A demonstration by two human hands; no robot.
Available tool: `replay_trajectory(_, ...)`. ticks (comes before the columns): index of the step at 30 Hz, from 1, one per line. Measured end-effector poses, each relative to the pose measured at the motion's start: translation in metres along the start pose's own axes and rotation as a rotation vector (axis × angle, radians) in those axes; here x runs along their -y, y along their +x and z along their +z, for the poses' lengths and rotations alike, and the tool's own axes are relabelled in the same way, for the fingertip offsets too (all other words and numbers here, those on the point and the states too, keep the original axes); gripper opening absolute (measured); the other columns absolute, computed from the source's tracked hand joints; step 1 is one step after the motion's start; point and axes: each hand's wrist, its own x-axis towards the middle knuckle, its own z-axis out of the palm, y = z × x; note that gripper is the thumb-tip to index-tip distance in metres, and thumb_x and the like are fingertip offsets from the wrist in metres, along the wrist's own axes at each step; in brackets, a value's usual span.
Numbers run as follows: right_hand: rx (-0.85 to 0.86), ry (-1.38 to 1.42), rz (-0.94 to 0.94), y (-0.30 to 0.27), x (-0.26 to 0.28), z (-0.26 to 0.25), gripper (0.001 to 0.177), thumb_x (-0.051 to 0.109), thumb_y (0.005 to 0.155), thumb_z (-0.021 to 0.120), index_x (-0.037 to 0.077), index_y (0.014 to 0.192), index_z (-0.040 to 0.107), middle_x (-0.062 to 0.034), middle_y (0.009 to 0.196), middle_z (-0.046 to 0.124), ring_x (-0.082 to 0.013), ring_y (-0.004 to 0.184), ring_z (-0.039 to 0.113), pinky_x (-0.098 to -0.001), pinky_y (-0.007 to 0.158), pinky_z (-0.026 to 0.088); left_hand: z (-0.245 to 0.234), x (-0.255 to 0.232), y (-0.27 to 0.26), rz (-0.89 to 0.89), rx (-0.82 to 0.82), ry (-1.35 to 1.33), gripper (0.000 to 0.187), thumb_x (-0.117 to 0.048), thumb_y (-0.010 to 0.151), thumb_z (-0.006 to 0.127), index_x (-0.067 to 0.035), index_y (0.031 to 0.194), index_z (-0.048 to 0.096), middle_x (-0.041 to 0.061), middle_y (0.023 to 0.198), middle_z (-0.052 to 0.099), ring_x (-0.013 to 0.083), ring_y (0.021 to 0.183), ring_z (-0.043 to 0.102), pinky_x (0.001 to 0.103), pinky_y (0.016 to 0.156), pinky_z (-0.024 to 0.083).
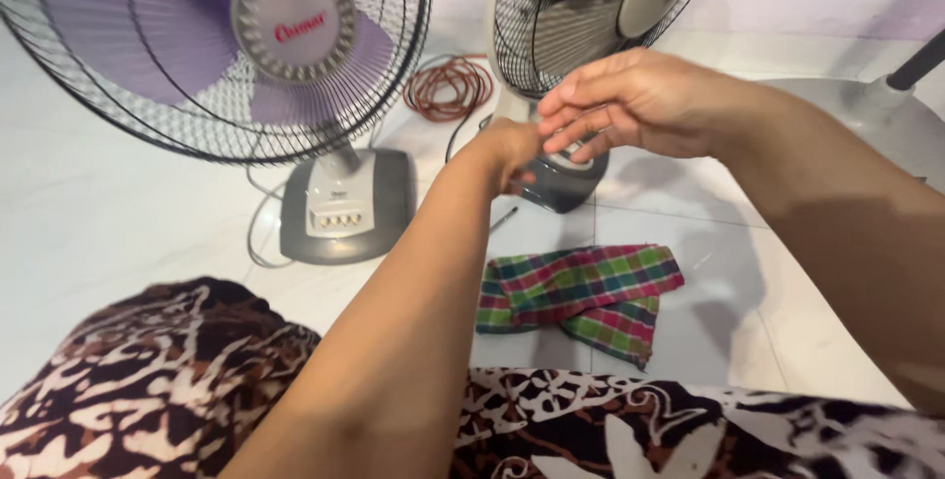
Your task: The person disassembles two electric fans by removing the front grills, blades, and rear grills, then reassembles them. They use a screwdriver to loosen screws and handle the components by hand.
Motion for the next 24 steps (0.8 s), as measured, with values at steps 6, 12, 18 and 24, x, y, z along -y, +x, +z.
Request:
replay_trajectory(6,0.075,0.096,0.106,0.028,-0.045,0.013,0.078,0.038,0.121,0.033,-0.037,0.142,0.040,-0.0299,0.126,0.068,0.0075,0.105,0.059,-0.0498,0.072,0.057,-0.070,0.179,0.116,0.126,-0.050,-0.396,0.100,-0.062,0.117,0.005,0.024,0.153,0.041,0.029,0.145,0.056,-0.0071,0.127,0.052,0.056,0.086,0.064)
replay_trajectory(12,0.102,-0.037,0.057,0.032,-0.053,0.044,0.078,0.039,0.119,0.038,-0.036,0.143,0.040,-0.0313,0.121,0.069,0.0074,0.097,0.057,-0.0482,0.070,0.055,-0.091,0.389,0.177,0.360,0.055,-0.599,0.093,-0.059,0.123,0.023,0.030,0.145,0.039,0.024,0.139,0.063,-0.0100,0.117,0.057,0.052,0.081,0.060)
replay_trajectory(18,0.025,-0.086,0.055,0.024,-0.045,0.062,0.084,0.044,0.124,0.038,-0.037,0.146,0.039,-0.0320,0.116,0.067,0.0103,0.096,0.054,-0.0458,0.069,0.054,-0.040,0.320,0.221,0.425,0.095,-0.694,0.091,-0.058,0.122,0.025,0.029,0.145,0.041,0.024,0.139,0.063,-0.0095,0.116,0.058,0.052,0.080,0.060)
replay_trajectory(24,0.054,-0.116,0.135,0.037,-0.043,0.068,0.084,0.046,0.127,0.035,-0.034,0.149,0.037,-0.0307,0.125,0.065,0.0119,0.108,0.053,-0.0440,0.075,0.056,-0.009,0.285,0.264,0.439,0.028,-0.741,0.089,-0.057,0.122,0.027,0.028,0.144,0.042,0.024,0.139,0.064,-0.0090,0.115,0.058,0.051,0.080,0.061)
